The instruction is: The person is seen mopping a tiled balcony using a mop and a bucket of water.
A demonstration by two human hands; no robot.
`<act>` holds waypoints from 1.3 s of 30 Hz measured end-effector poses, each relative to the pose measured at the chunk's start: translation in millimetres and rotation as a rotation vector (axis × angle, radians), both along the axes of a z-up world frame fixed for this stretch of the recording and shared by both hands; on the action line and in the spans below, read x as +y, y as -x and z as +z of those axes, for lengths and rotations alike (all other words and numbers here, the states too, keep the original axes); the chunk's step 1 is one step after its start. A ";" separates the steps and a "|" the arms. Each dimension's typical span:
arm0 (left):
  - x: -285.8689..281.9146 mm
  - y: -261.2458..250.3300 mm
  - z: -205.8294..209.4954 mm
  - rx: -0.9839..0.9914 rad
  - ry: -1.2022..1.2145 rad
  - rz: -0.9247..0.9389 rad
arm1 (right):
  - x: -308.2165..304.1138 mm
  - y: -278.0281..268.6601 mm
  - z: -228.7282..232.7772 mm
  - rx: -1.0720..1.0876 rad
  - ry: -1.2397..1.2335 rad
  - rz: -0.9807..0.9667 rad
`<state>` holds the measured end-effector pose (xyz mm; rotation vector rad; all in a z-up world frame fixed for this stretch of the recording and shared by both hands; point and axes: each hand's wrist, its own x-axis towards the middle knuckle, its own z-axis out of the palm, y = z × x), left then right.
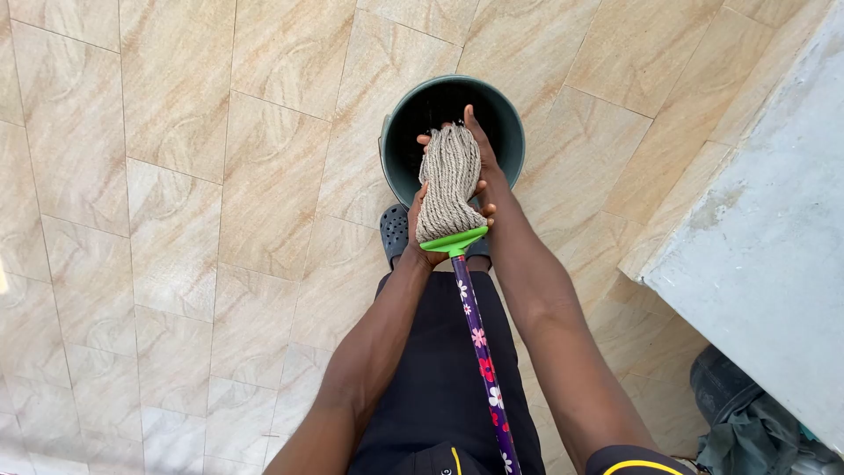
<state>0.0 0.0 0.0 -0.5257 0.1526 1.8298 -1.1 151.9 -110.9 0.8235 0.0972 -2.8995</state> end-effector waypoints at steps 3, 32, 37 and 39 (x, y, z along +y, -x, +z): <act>-11.6 -2.2 -14.1 -0.010 0.065 0.005 | 24.0 1.4 -33.7 -0.130 -0.188 0.172; 28.9 38.4 -83.6 0.950 0.925 -0.873 | 11.7 77.2 29.9 -0.714 -1.755 1.227; 11.7 30.0 -81.6 0.721 0.756 -0.696 | 31.4 52.4 6.6 -0.620 -1.651 1.252; 3.6 25.8 -86.9 0.347 0.478 -0.399 | 48.9 28.0 -5.5 -0.400 -1.280 0.835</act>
